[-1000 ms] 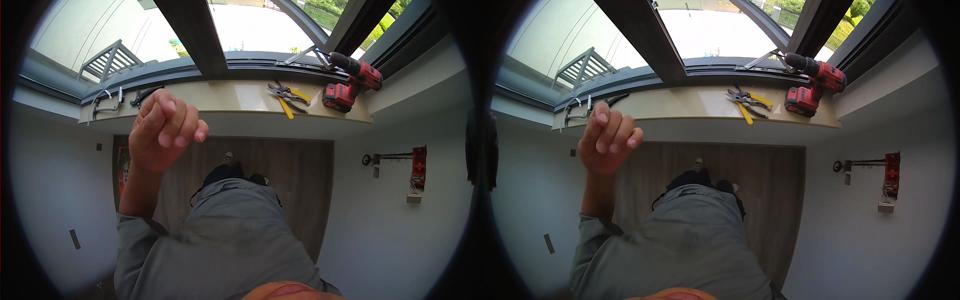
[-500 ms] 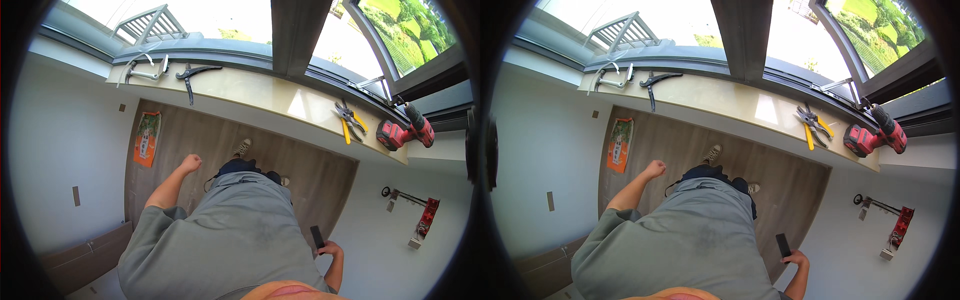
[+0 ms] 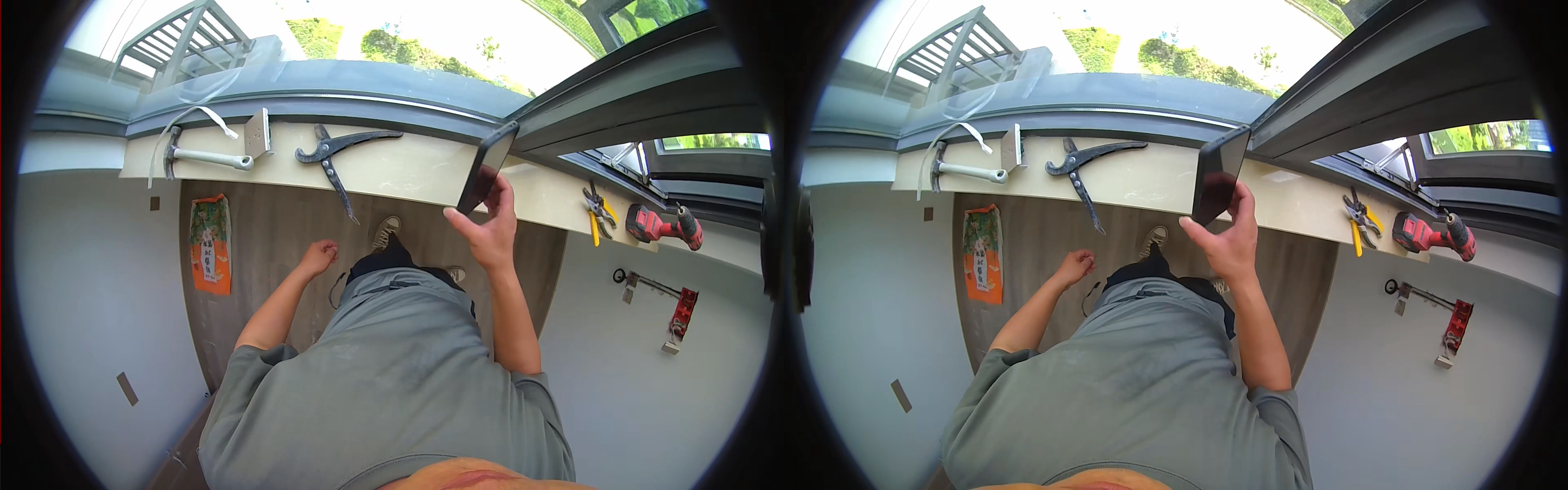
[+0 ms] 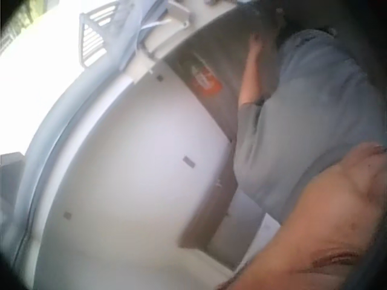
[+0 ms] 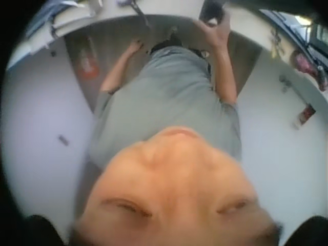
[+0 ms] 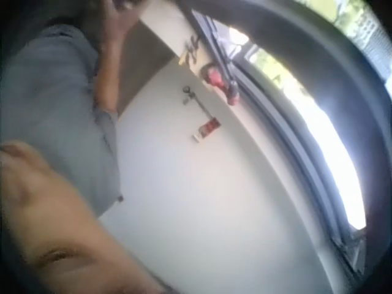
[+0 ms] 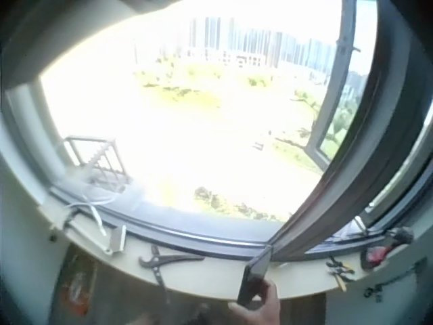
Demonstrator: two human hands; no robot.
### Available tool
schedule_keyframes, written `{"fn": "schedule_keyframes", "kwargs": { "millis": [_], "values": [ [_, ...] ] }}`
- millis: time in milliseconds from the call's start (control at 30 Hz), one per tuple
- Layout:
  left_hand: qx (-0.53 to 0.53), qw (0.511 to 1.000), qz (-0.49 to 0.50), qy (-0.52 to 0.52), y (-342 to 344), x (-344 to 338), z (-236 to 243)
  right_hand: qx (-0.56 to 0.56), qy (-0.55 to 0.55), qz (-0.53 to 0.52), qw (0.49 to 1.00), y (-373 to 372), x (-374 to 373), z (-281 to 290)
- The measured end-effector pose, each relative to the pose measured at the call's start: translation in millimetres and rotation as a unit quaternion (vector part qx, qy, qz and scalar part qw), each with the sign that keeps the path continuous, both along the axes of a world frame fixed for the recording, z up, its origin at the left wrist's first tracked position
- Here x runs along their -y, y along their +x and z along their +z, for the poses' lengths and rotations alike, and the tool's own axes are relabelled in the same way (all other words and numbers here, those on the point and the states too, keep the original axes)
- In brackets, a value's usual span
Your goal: The recorder uses electrical tape to wrap and secure wires for an electrical outlet installation on a wall.
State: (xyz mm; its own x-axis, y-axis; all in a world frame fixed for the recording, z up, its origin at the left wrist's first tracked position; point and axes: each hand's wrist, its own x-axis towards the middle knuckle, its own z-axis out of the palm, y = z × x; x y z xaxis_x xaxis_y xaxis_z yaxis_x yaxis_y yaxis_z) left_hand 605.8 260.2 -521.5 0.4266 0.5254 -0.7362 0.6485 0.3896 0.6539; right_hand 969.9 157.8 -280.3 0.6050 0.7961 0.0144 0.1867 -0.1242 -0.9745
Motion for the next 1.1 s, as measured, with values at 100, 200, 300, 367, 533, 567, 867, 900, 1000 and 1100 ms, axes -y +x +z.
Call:
{"fn": "schedule_keyframes", "kwargs": {
  "millis": [100, 200, 300, 367, 533, 567, 867, 900, 1000, 1100],
  "values": [
    [-0.066, 0.996, -0.03, -0.049, -39.8, -19.4, -18.2, 0.055, -0.001, -0.067, 0.996, -4.2, -29.5, -9.2],
    [-0.079, 0.984, 0.083, -0.136, -49.8, -28.8, -7.9, 0.142, -0.025, -0.171, 0.975, -11.1, -38.6, -17.9],
    [-0.071, 0.981, 0.089, -0.158, -61.9, -35.7, -8.9, 0.149, -0.029, -0.256, 0.955, -9.2, -52.8, -25.8],
    [-0.077, 0.982, 0.066, -0.162, -56.2, -40.8, 1.3, 0.187, -0.052, -0.287, 0.938, -3.9, -64.7, -33.4],
    [-0.043, 0.982, 0.045, -0.181, -36.1, -63.5, 16.7, 0.254, -0.065, -0.326, 0.908, -4.9, -78.6, -41.6],
    [-0.024, 0.983, 0.05, -0.176, -30.3, -68.6, 20.1, 0.248, -0.064, -0.329, 0.909, -6.1, -79.3, -44.7],
    [-0.003, 0.986, 0.037, -0.165, -17.3, -90.8, 19.5, 0.253, -0.127, -0.352, 0.892, -11.0, -94.0, -59.3],
    [0.003, 0.984, 0.027, -0.174, -18.4, -93.0, 16.8, 0.268, -0.132, -0.359, 0.884, -10.1, -94.3, -61.3],
    [0.002, 0.986, 0.005, -0.165, -12.9, -94.2, 15.8, 0.274, -0.134, -0.35, 0.886, -8.1, -92.4, -63.0],
    [0.005, 0.987, 0.008, -0.16, -8.5, -90.6, 20.4, 0.274, -0.129, -0.34, 0.89, -7.5, -91.9, -59.4]
  ]
}}
